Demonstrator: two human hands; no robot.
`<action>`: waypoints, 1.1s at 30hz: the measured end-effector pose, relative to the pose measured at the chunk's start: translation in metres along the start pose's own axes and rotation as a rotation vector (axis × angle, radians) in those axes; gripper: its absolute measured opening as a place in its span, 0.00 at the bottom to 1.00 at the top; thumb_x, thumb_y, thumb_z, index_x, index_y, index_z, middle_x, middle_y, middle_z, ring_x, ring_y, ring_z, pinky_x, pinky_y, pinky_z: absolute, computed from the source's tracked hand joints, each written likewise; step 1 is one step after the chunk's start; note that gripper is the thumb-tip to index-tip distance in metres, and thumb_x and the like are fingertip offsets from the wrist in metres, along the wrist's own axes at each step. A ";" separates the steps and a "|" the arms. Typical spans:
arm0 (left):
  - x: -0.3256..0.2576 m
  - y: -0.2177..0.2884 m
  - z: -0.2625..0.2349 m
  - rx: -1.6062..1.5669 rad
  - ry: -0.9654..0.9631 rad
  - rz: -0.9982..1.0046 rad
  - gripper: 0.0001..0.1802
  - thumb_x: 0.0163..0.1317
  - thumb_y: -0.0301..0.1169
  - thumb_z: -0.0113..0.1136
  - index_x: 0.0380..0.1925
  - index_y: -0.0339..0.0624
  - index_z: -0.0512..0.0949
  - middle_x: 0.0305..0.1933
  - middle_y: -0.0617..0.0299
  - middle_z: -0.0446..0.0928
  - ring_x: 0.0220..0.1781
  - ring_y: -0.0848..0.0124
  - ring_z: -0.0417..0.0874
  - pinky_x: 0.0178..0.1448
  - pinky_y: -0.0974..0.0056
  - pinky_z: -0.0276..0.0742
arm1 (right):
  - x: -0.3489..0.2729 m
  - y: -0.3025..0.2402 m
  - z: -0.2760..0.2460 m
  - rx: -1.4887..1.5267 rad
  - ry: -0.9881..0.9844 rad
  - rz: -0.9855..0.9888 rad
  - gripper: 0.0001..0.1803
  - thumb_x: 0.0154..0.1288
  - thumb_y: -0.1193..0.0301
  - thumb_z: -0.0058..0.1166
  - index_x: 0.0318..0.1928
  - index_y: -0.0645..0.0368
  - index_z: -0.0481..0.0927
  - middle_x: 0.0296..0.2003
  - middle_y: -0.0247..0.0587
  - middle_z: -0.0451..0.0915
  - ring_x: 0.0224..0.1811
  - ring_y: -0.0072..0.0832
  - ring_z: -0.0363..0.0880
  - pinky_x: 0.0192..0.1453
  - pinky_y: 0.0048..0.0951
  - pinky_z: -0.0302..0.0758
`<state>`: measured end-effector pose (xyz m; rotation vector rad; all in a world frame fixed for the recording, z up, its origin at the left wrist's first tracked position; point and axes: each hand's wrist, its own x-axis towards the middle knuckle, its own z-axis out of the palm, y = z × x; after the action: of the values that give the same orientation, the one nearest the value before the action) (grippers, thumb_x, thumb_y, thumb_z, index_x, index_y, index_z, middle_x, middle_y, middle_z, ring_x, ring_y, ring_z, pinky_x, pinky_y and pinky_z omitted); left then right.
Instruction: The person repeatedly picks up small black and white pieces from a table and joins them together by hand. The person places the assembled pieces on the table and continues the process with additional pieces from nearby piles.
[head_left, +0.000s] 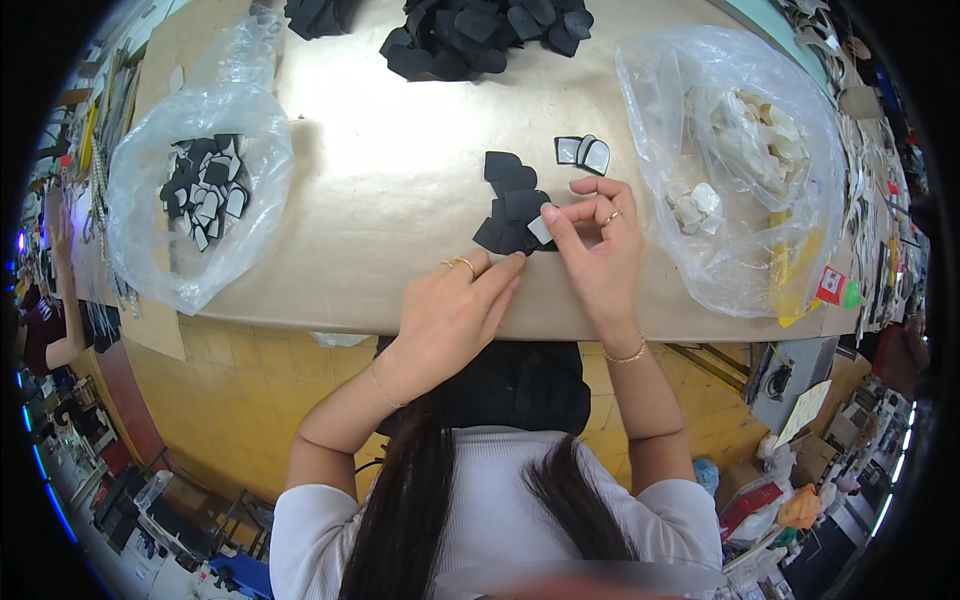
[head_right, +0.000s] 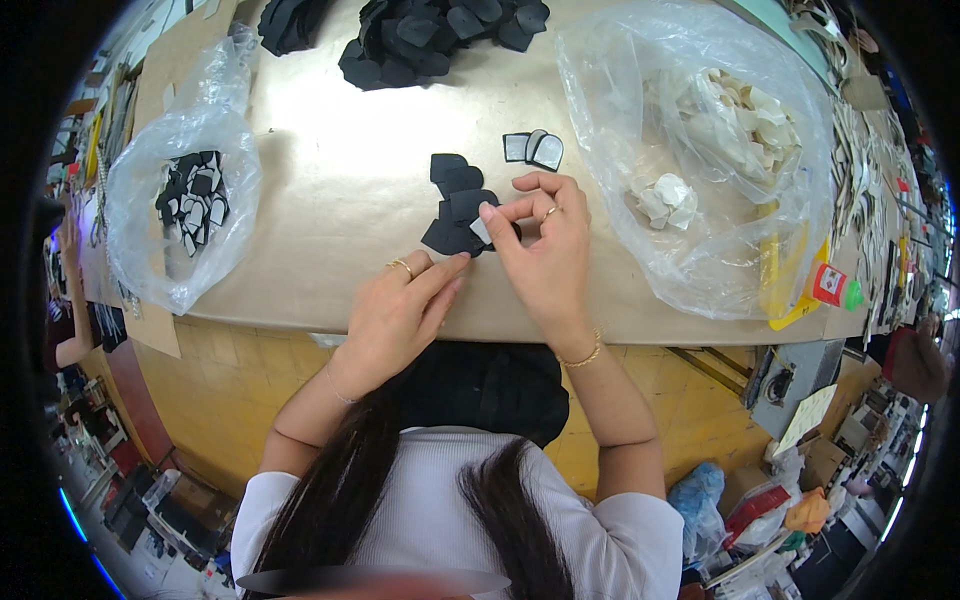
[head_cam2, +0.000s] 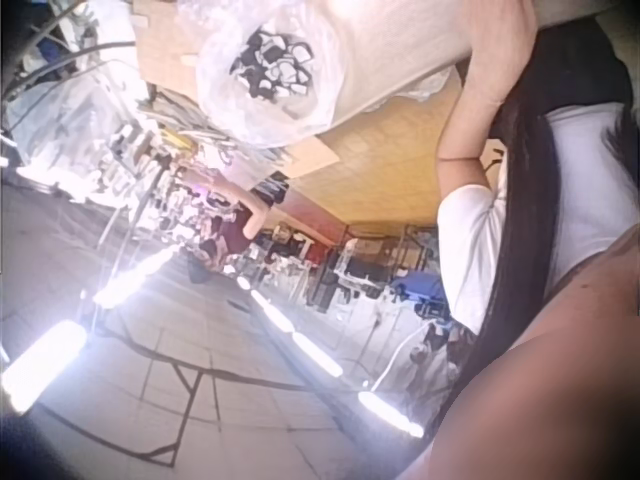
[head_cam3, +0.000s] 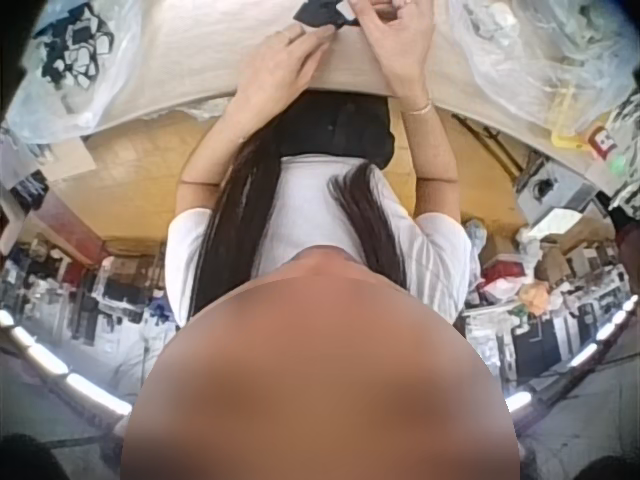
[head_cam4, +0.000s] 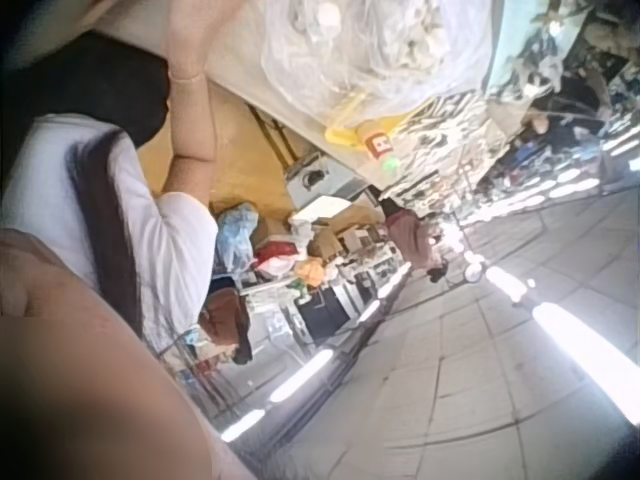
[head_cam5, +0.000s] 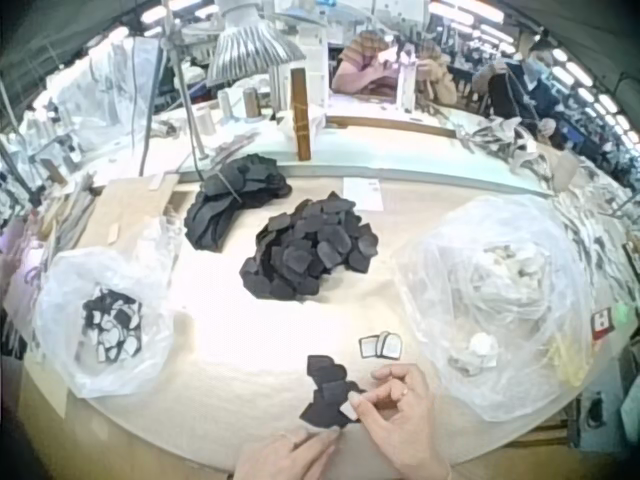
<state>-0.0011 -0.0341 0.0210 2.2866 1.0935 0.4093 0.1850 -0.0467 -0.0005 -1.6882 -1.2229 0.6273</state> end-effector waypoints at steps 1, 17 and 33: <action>0.000 -0.001 0.001 0.009 0.024 0.014 0.13 0.65 0.31 0.64 0.50 0.48 0.83 0.33 0.62 0.76 0.31 0.63 0.82 0.32 0.58 0.77 | -0.004 0.000 0.004 -0.036 0.021 0.000 0.08 0.60 0.70 0.71 0.29 0.58 0.84 0.45 0.34 0.78 0.50 0.29 0.75 0.49 0.31 0.70; 0.005 -0.007 0.010 0.142 0.147 0.072 0.20 0.61 0.30 0.68 0.55 0.55 0.84 0.28 0.66 0.70 0.29 0.69 0.76 0.30 0.62 0.72 | -0.013 0.005 0.020 -0.200 0.128 -0.094 0.08 0.58 0.70 0.71 0.28 0.57 0.83 0.44 0.33 0.78 0.48 0.31 0.73 0.57 0.36 0.60; 0.012 -0.008 0.017 0.170 0.202 0.112 0.19 0.58 0.28 0.69 0.51 0.51 0.84 0.29 0.65 0.71 0.29 0.66 0.75 0.31 0.63 0.73 | -0.006 0.006 -0.003 -0.079 0.074 0.075 0.09 0.66 0.74 0.64 0.43 0.63 0.81 0.47 0.41 0.76 0.40 0.36 0.75 0.43 0.34 0.76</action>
<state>0.0099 -0.0272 0.0029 2.5074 1.1391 0.6249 0.1882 -0.0538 -0.0048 -1.8139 -1.1499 0.5626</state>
